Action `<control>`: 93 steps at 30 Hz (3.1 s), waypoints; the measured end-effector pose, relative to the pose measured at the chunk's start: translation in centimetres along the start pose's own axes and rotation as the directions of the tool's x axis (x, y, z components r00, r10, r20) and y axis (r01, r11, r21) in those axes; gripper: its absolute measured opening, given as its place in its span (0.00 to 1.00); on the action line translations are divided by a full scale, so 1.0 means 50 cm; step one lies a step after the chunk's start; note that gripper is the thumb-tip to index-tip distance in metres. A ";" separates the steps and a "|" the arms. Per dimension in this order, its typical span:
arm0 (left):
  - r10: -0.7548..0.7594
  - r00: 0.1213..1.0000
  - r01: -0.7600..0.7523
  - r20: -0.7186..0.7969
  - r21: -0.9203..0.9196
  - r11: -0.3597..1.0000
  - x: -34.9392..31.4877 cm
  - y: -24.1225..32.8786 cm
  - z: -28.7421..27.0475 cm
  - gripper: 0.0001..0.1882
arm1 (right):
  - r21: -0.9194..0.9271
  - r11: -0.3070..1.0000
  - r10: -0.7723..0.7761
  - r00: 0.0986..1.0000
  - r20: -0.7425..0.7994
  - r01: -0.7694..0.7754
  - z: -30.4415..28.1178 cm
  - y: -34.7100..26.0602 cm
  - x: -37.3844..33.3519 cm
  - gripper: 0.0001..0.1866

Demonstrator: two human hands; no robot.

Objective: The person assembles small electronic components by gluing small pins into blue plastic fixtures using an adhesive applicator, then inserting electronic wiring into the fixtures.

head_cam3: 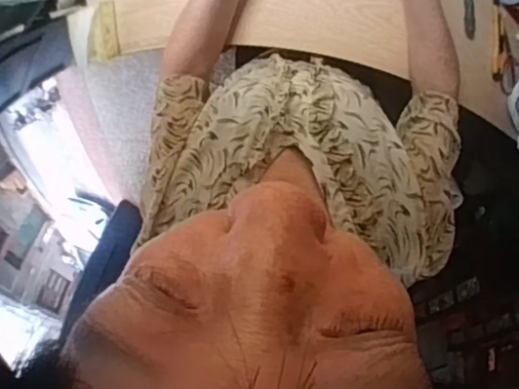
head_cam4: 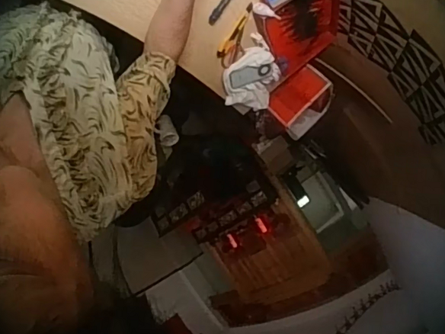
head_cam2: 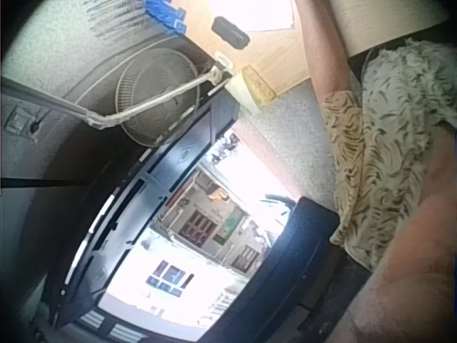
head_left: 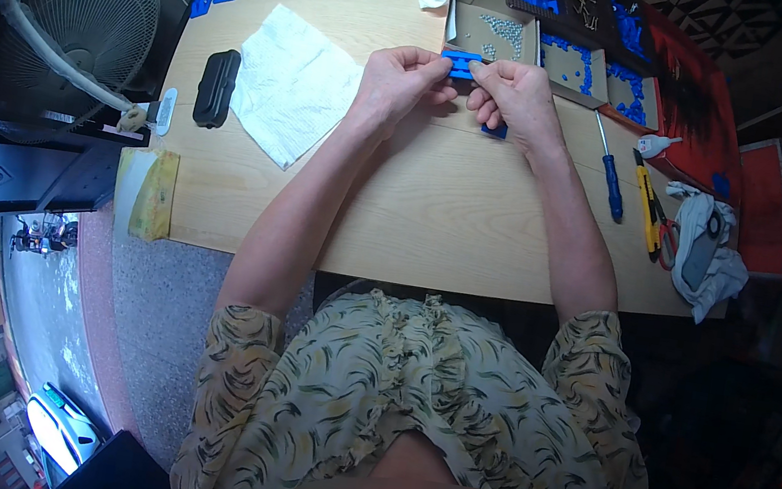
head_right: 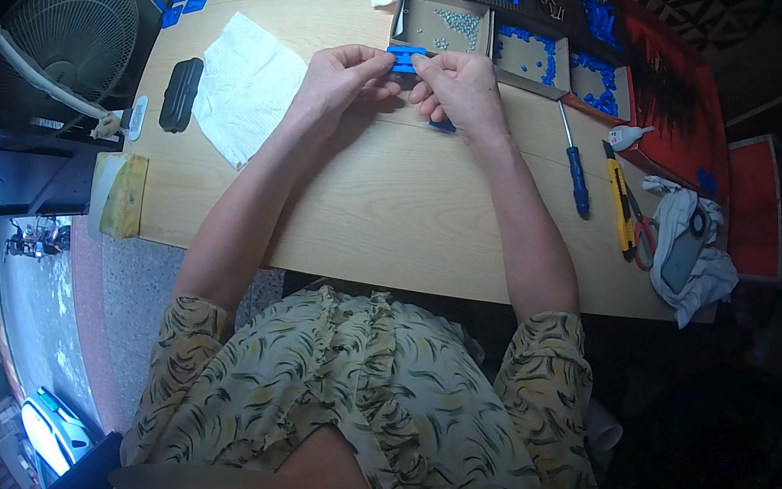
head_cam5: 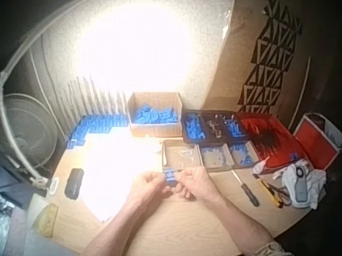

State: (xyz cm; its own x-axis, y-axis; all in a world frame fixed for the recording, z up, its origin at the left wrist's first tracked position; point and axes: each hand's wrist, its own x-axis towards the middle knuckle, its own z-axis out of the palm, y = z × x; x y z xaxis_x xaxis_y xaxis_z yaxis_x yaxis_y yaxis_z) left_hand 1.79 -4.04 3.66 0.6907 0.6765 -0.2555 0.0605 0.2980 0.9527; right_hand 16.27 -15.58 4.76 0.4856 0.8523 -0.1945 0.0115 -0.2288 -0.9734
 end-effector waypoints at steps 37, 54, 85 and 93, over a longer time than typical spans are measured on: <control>-0.007 1.000 0.007 -0.008 -0.029 1.000 0.007 -0.001 -0.005 0.18 | 0.010 1.000 0.016 0.999 -0.049 -0.015 0.006 -0.004 0.007 0.14; -0.082 0.996 0.085 -0.024 0.153 0.985 0.005 0.015 0.006 0.22 | -0.011 1.000 0.009 1.000 -0.029 -0.010 0.008 0.001 0.012 0.13; -0.030 0.998 0.036 -0.063 0.098 0.995 0.007 0.003 0.001 0.23 | 0.038 0.998 0.044 0.997 -0.058 -0.041 0.004 -0.003 0.003 0.22; -0.014 0.998 0.018 -0.063 0.060 0.998 0.012 -0.003 -0.001 0.25 | 0.029 0.999 0.039 0.996 -0.084 -0.036 -0.007 0.003 0.005 0.24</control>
State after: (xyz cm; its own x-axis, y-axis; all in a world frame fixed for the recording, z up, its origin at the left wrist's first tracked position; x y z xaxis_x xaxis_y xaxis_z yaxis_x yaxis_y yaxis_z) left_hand 2.17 -3.68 3.38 0.6430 0.7133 -0.2788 0.1158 0.2693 0.9561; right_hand 16.69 -15.56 4.63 0.5576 0.8001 -0.2212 -0.0318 -0.2457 -0.9688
